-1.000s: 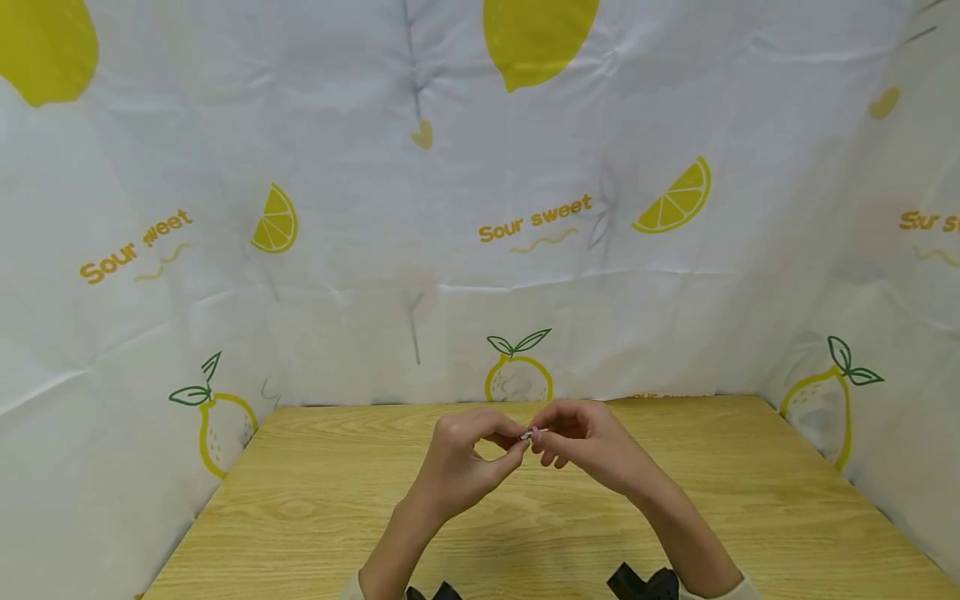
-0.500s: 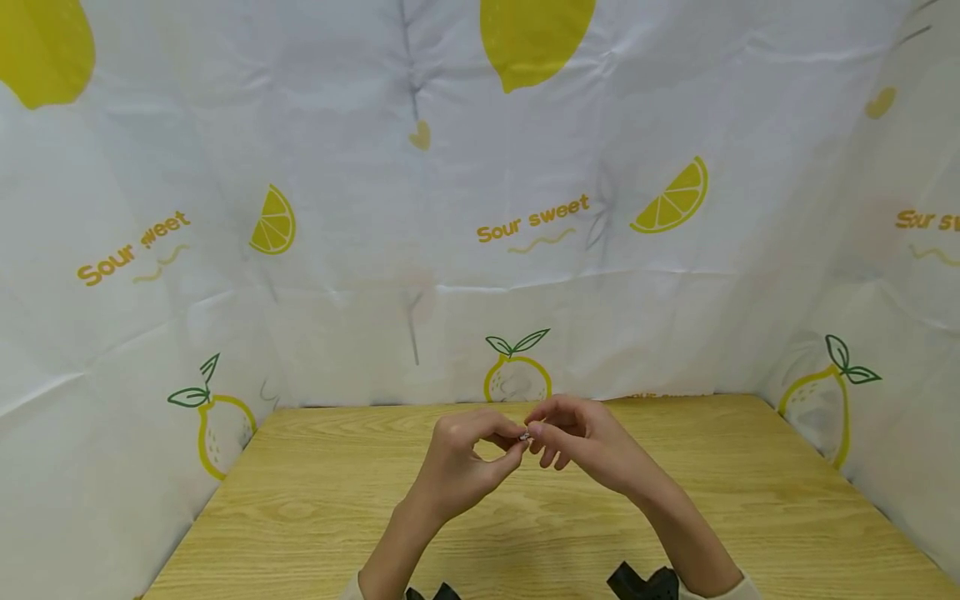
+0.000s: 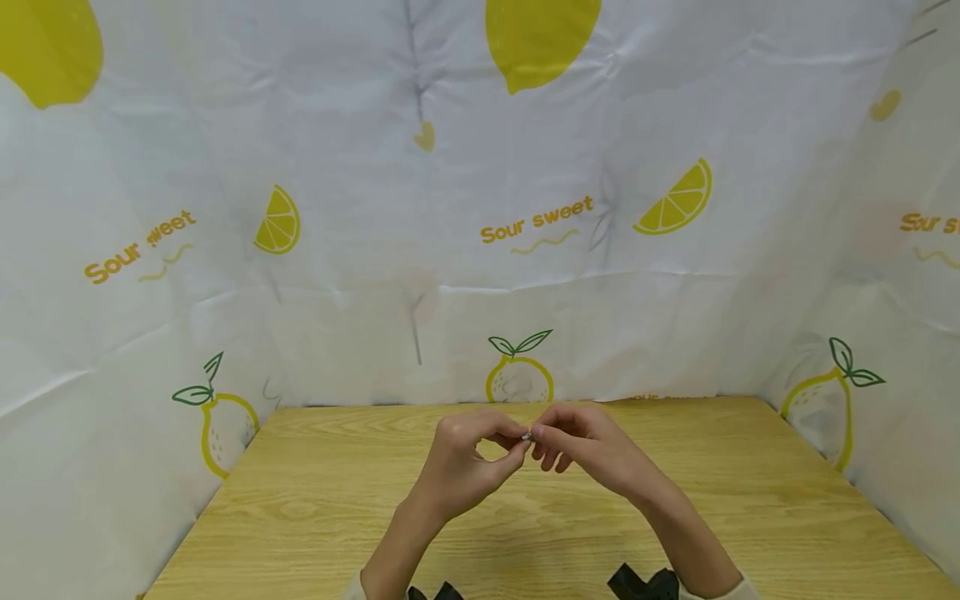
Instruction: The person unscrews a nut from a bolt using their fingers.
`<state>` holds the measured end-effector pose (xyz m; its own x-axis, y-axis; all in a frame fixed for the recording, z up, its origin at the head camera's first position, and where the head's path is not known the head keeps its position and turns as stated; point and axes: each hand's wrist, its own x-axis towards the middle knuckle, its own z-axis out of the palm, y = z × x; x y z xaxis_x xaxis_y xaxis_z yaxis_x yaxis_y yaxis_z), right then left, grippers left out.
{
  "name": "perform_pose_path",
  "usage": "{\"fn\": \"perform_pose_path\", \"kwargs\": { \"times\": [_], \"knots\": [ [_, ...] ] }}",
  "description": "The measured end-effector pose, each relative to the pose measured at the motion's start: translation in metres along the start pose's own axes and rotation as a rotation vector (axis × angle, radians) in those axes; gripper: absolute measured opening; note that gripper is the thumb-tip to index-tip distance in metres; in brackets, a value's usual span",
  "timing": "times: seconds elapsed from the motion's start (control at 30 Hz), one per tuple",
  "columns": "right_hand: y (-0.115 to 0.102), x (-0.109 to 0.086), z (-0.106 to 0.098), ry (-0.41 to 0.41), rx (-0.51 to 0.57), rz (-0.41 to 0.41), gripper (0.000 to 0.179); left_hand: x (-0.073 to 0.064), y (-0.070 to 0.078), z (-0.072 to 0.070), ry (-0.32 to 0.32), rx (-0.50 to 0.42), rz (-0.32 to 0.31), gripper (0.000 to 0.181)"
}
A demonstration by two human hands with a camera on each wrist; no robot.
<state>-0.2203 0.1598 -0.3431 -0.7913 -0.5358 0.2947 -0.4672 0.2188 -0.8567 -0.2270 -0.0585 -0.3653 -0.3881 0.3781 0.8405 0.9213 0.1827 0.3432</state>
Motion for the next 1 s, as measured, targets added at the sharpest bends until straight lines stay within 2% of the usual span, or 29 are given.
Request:
{"fn": "perform_pose_path", "kwargs": {
  "times": [0.2, 0.73, 0.9, 1.0],
  "knots": [
    [-0.0009, -0.0011, -0.0015, 0.029, -0.004, 0.006, 0.019, 0.0010, -0.0015, 0.0005, -0.004, 0.017, 0.025, 0.012],
    [-0.0024, -0.0037, 0.0002, 0.101, -0.053, -0.038, 0.017, -0.0001, -0.0024, 0.0015, 0.001, 0.043, 0.025, 0.017],
    [-0.0038, -0.0035, 0.0001, 0.079, -0.043, 0.003, 0.029, -0.0001, -0.0022, 0.0015, 0.007, 0.037, 0.034, 0.018],
    [-0.0029, -0.0018, 0.0004, 0.055, -0.039, 0.030, 0.025, 0.0000, -0.0022, 0.0017, 0.014, 0.037, 0.041, 0.018]
  ]
}}
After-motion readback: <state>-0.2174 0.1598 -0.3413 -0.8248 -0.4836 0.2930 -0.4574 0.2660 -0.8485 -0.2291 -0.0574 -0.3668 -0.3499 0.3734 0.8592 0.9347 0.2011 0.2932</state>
